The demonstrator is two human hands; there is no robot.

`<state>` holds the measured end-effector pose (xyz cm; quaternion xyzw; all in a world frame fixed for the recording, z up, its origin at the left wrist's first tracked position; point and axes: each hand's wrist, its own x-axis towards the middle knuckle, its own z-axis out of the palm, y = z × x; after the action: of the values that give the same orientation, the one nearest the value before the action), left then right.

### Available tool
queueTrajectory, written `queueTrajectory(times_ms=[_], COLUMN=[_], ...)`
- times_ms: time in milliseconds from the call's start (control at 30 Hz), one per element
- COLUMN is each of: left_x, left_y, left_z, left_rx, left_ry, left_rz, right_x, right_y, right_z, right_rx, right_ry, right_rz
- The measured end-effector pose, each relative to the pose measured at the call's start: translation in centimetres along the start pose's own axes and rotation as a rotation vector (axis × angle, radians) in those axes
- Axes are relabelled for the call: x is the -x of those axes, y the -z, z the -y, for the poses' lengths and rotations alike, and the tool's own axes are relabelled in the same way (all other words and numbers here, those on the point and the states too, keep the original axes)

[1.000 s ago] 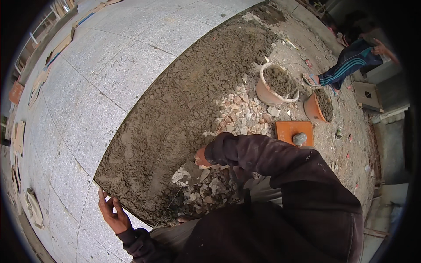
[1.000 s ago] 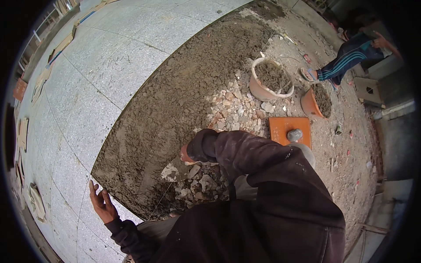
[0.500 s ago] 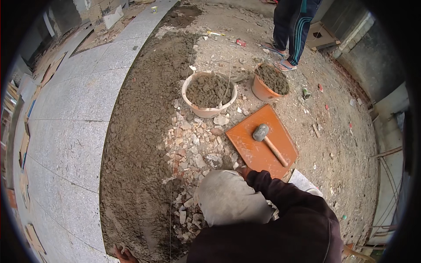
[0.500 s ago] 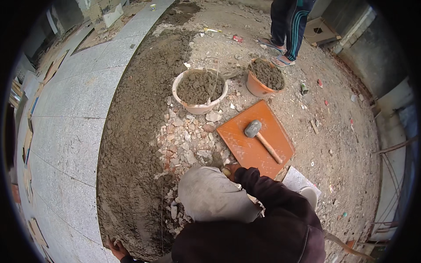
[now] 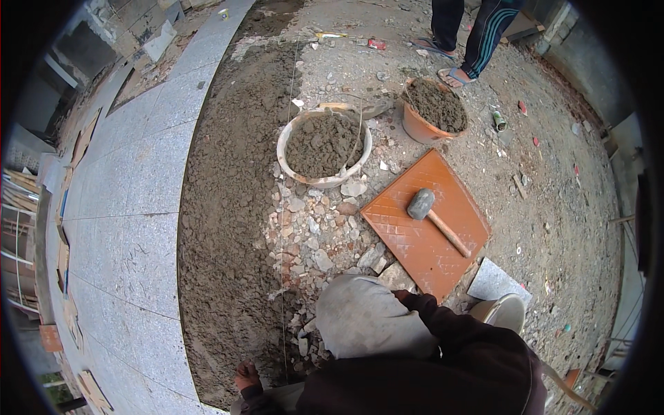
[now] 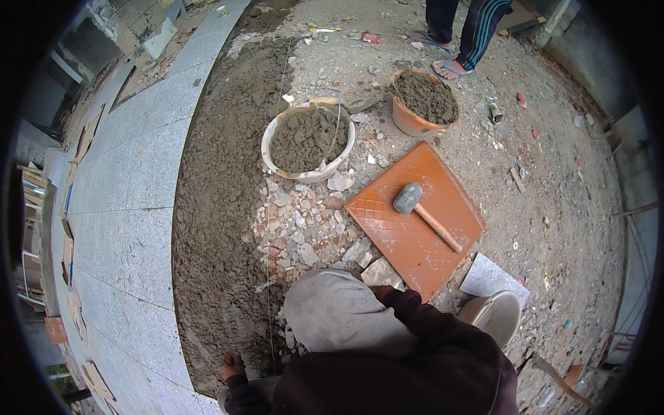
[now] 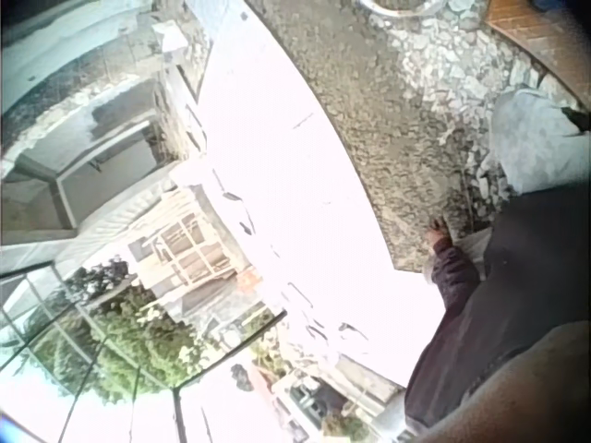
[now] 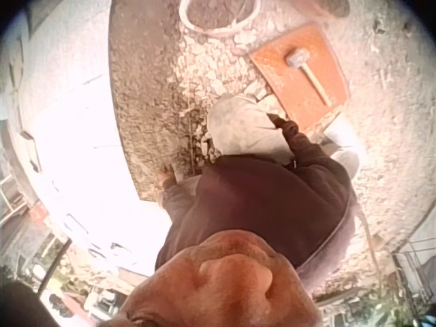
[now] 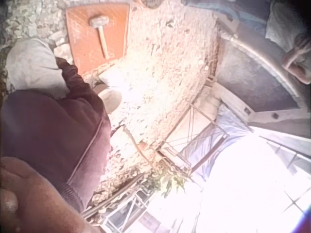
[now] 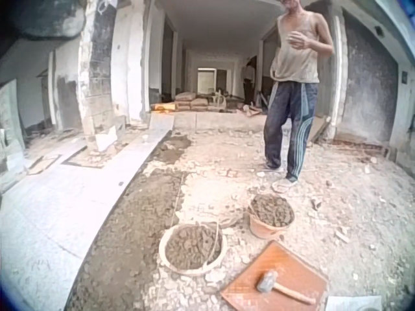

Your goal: Spread mortar and prepare the surface for floor tiling.

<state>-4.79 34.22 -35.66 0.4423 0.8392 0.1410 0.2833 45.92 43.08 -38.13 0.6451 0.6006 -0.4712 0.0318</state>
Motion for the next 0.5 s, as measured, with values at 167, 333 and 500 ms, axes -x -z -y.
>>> queueTrajectory(times_ms=[167,333,500], left_x=[-0.7,-3.1,-4.8], left_y=[-2.3,-2.0,-2.2], left_z=[-5.1,-4.1,-3.3], left_rx=[-0.215,-0.164,0.198], left_ry=[-0.286,-0.234,-0.139], left_rz=[0.046,0.212,0.328], right_x=[4.1,6.8,12.3], right_y=[1.9,-2.0,-6.8], right_z=[0.3,-5.7,-9.6], right_rx=[-0.048,-0.316,-0.242], right_ry=[-0.284,-0.133,-0.662], right_rz=[-0.137,-0.682,-0.73])
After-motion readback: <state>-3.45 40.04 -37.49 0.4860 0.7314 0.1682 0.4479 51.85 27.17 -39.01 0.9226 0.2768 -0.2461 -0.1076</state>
